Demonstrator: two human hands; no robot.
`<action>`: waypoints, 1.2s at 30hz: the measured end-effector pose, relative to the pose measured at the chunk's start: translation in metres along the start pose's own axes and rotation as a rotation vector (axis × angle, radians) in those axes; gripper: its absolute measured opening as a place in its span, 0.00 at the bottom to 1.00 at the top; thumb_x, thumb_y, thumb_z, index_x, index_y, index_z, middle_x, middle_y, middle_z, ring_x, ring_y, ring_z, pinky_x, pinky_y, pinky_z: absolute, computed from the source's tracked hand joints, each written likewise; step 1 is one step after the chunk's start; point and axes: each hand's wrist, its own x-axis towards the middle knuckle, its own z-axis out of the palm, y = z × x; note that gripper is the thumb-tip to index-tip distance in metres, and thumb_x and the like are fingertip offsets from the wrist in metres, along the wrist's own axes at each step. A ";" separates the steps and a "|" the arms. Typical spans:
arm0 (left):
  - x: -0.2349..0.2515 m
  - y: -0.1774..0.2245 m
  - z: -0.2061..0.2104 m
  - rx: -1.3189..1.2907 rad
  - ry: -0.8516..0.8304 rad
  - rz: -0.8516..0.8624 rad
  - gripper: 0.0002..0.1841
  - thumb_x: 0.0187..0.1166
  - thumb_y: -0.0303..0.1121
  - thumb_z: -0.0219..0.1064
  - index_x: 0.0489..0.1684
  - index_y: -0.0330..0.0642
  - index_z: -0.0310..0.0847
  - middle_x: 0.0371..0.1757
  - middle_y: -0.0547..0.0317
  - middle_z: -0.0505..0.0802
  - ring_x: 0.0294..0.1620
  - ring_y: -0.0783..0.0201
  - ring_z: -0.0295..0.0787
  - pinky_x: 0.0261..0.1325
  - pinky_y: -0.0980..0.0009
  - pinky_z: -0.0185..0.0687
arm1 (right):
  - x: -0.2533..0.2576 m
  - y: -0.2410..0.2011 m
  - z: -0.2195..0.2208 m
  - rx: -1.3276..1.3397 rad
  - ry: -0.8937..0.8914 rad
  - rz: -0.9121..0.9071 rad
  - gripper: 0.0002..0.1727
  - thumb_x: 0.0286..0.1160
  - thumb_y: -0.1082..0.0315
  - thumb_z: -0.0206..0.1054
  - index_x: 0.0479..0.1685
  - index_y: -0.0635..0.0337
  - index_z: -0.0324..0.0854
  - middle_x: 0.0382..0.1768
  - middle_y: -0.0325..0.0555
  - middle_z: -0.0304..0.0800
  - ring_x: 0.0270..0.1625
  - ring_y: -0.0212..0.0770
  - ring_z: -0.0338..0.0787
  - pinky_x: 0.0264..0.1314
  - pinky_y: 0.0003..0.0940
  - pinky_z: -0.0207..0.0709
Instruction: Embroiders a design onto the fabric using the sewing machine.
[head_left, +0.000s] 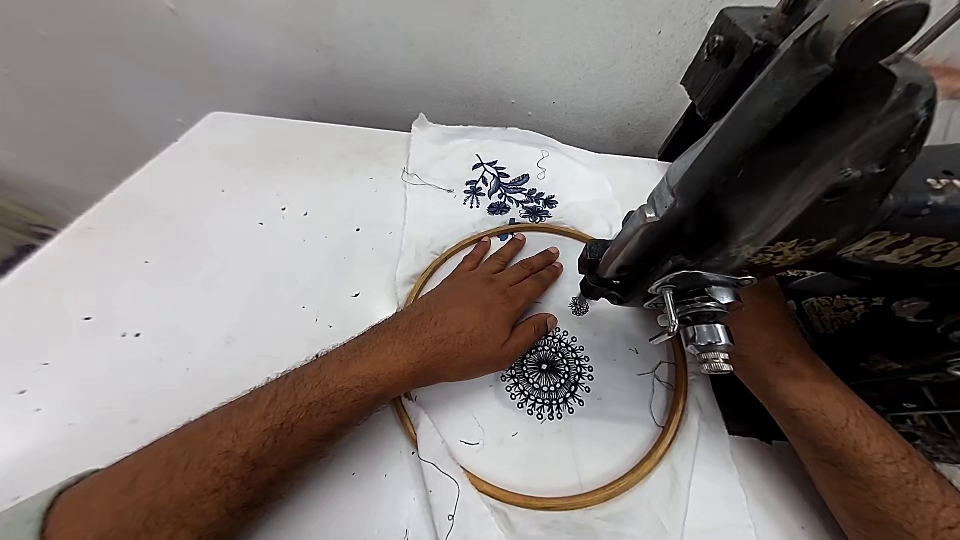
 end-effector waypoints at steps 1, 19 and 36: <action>0.000 0.000 0.000 -0.001 0.007 0.002 0.34 0.92 0.56 0.39 0.91 0.49 0.64 0.93 0.63 0.66 0.96 0.51 0.49 0.93 0.38 0.41 | 0.000 0.000 0.000 -0.009 -0.004 0.010 0.15 0.69 0.63 0.69 0.47 0.65 0.82 0.41 0.47 0.85 0.48 0.28 0.83 0.52 0.29 0.74; -0.001 0.001 0.000 0.002 0.001 0.010 0.34 0.92 0.56 0.39 0.91 0.49 0.64 0.93 0.62 0.65 0.96 0.51 0.50 0.93 0.38 0.41 | -0.001 -0.005 -0.004 -0.064 -0.030 0.054 0.13 0.68 0.68 0.69 0.46 0.69 0.81 0.41 0.54 0.85 0.48 0.38 0.84 0.51 0.40 0.74; -0.001 0.004 0.000 -0.001 0.003 0.019 0.33 0.92 0.55 0.39 0.90 0.48 0.65 0.93 0.61 0.66 0.96 0.50 0.49 0.93 0.38 0.41 | 0.004 -0.005 -0.007 -0.123 -0.048 -0.017 0.12 0.69 0.69 0.70 0.44 0.70 0.82 0.40 0.58 0.86 0.48 0.44 0.85 0.50 0.44 0.74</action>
